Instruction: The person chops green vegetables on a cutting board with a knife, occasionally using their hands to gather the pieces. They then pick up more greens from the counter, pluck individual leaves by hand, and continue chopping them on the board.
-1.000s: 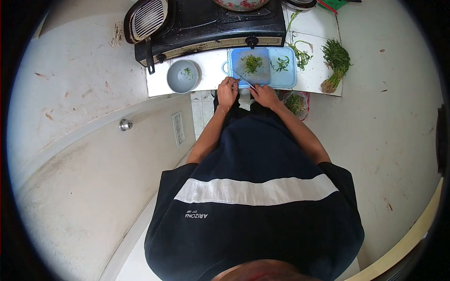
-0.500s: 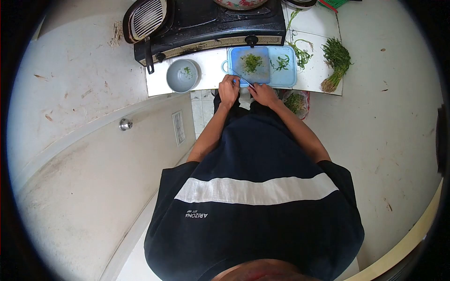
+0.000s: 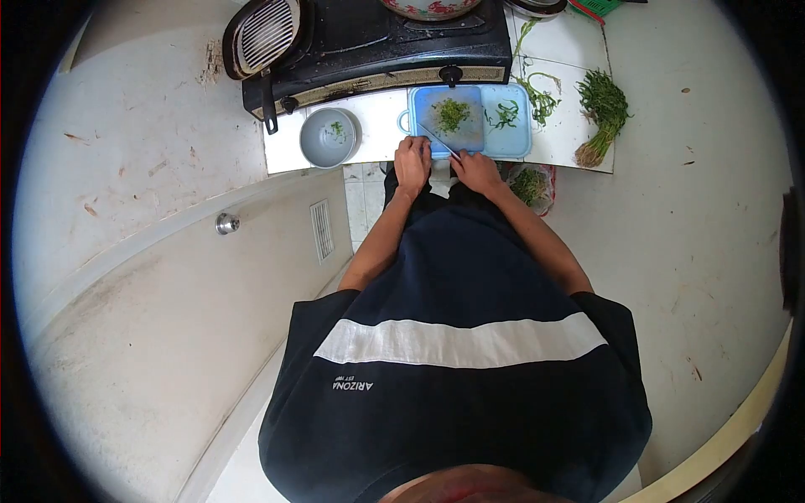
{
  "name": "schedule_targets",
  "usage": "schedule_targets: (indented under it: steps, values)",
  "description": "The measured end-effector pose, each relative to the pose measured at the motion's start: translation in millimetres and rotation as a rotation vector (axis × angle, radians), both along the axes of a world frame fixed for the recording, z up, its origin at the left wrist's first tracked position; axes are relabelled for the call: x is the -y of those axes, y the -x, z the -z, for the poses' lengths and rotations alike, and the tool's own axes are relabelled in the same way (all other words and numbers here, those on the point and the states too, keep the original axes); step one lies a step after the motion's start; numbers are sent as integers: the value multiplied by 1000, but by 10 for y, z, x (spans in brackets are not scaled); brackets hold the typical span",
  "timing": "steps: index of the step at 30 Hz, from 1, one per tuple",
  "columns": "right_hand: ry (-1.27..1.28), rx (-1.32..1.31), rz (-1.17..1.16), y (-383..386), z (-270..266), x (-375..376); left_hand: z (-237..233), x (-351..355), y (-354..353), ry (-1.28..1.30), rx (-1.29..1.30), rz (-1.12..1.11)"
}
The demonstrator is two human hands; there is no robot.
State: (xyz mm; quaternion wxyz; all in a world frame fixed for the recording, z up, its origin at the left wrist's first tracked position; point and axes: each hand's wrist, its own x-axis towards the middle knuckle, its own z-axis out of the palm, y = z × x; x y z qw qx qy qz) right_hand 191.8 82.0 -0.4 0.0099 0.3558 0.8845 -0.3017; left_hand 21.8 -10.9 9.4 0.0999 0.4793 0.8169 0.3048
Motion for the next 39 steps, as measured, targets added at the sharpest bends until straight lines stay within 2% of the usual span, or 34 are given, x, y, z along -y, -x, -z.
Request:
schedule_targets:
  steps: [2, 7, 14, 23, 25, 30, 38, 39]
  values:
    - [85, 29, -6, 3, -74, -34, 20, -10, -16, -25, 36, -38]
    - [92, 16, -41, -9, -10, 4, 62, -69, 4, -21, 388, -249]
    - [81, 39, -39, 57, -42, 36, 167, -38, -1, -61, 285, -219]
    - [80, 20, 17, 49, 10, -3, 213, -11, -10, -108, 367, -317]
    - [86, 22, 6, 10, 37, -41, 257, 0, 29, -50, 467, -377]
    - [94, -41, -34, -17, 63, -27, 253, -7, 58, -50, 442, -367]
    - [67, 66, -77, 45, -98, -53, 325, 21, 134, -72, 489, -315]
    - [69, 67, -75, 54, -114, -50, 266, 14, 157, 6, 534, -336]
